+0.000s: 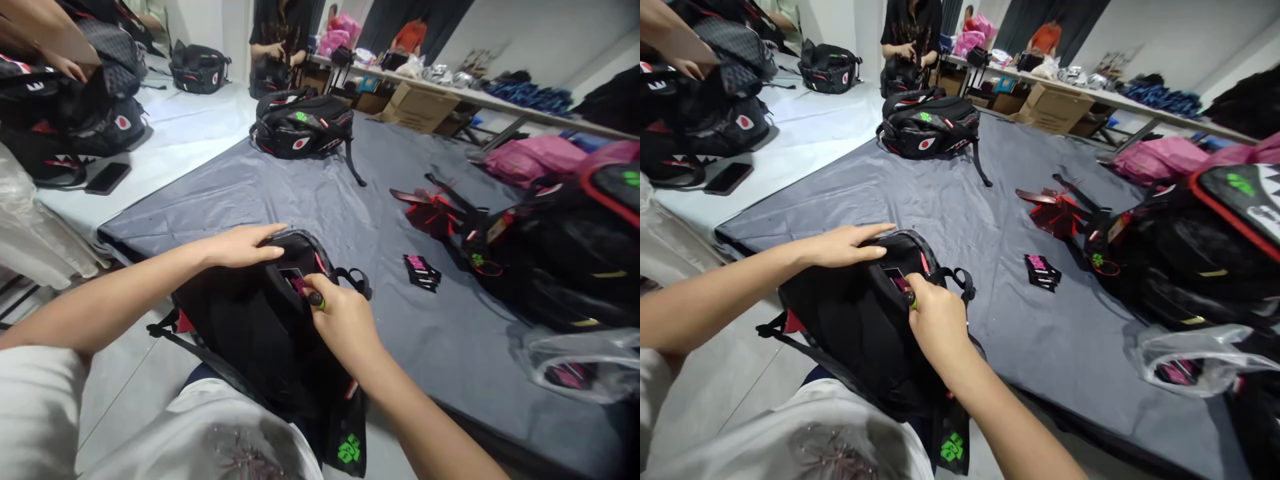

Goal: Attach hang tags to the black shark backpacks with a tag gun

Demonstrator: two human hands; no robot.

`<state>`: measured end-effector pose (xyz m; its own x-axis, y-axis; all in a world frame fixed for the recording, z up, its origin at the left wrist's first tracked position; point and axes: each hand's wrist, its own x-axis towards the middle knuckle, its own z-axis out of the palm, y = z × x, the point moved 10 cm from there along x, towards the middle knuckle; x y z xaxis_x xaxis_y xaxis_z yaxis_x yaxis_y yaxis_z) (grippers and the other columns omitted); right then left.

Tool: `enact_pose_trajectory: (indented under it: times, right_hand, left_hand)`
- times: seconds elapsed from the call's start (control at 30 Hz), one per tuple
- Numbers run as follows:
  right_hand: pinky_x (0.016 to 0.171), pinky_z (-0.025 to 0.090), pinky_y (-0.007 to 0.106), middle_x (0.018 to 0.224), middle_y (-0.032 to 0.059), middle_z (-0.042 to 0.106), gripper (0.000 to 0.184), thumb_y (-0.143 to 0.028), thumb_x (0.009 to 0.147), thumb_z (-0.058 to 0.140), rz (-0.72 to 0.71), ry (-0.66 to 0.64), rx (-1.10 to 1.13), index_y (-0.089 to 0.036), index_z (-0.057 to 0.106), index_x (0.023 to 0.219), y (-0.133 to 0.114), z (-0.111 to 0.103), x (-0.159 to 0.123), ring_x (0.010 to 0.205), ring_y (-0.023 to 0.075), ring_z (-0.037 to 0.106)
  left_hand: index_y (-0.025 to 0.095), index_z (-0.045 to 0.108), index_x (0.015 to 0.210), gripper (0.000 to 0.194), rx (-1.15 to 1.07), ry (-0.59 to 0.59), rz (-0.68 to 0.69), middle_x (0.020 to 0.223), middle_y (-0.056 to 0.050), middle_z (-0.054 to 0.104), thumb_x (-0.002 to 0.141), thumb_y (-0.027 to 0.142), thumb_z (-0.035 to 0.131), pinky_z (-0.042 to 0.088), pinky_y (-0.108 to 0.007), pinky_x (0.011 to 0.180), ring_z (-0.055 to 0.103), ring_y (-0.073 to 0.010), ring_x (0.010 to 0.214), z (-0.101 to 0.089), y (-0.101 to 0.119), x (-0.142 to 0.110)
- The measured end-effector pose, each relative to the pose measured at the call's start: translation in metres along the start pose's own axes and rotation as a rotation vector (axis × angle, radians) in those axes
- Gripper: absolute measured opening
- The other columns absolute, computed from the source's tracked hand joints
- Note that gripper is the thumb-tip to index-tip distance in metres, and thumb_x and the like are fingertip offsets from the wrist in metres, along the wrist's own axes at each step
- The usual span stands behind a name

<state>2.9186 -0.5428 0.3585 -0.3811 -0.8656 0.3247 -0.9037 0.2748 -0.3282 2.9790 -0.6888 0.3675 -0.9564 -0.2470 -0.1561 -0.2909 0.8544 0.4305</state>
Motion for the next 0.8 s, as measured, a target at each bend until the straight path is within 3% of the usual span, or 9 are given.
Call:
enact_pose_trajectory:
  times: [0.07,0.2,0.33,0.53,0.67,0.8]
  right_hand:
    - [0.056,0.039,0.027,0.078,-0.0021,0.075,0.038,-0.004,0.076,0.053,0.059,-0.154,-0.011,-0.027,0.069,0.101,-0.001,0.014,0.005,0.072,0.0204,0.071]
    - [0.055,0.035,0.028,0.085,0.0017,0.074,0.033,-0.004,0.08,0.053,0.049,-0.313,-0.141,-0.026,0.07,0.098,-0.018,0.026,0.01,0.075,0.0203,0.07]
    - [0.052,0.03,0.029,0.092,0.0049,0.071,0.025,-0.006,0.085,0.05,0.05,-0.377,-0.301,-0.022,0.068,0.092,-0.03,0.037,0.015,0.072,0.0184,0.068]
    - [0.06,0.041,0.029,0.095,0.008,0.071,0.029,-0.006,0.088,0.045,0.047,-0.526,-0.285,-0.02,0.067,0.1,-0.035,0.05,0.019,0.082,0.0215,0.07]
    - [0.061,0.042,0.029,0.098,0.0083,0.071,0.028,-0.01,0.091,0.044,0.062,-0.41,-0.284,-0.019,0.062,0.11,-0.038,0.034,0.031,0.084,0.0228,0.07]
    - [0.065,0.046,0.029,0.098,0.0061,0.072,0.021,-0.02,0.096,0.046,-0.038,-0.218,-0.107,-0.019,0.062,0.108,-0.064,0.03,0.05,0.088,0.0222,0.07]
  left_hand:
    - [0.022,0.026,0.154,0.077,-0.117,0.058,0.054,0.157,-0.007,0.038,0.092,0.061,0.049,0.033,-0.031,0.116,0.042,-0.0202,0.141,0.003,-0.007,-0.018]
    - [0.018,0.03,0.153,0.084,-0.042,0.202,0.04,0.155,-0.01,0.04,0.088,0.064,0.056,0.034,-0.035,0.117,0.041,-0.0231,0.142,0.005,-0.016,-0.04]
    - [0.017,0.033,0.151,0.079,0.014,0.226,0.078,0.152,-0.011,0.045,0.089,0.06,0.056,0.04,-0.037,0.113,0.046,-0.0243,0.138,0.009,-0.01,-0.038]
    - [0.019,0.035,0.15,0.078,0.019,0.27,0.105,0.149,-0.011,0.049,0.088,0.058,0.06,0.044,-0.04,0.109,0.05,-0.0267,0.135,0.009,-0.016,-0.032]
    - [0.022,0.034,0.151,0.081,-0.002,0.275,0.119,0.148,-0.008,0.051,0.085,0.06,0.062,0.046,-0.039,0.108,0.052,-0.0271,0.133,0.009,-0.021,-0.031]
    - [0.026,0.033,0.151,0.082,-0.005,0.27,0.121,0.147,-0.005,0.051,0.083,0.066,0.057,0.046,-0.042,0.107,0.054,-0.03,0.13,0.011,-0.028,-0.038]
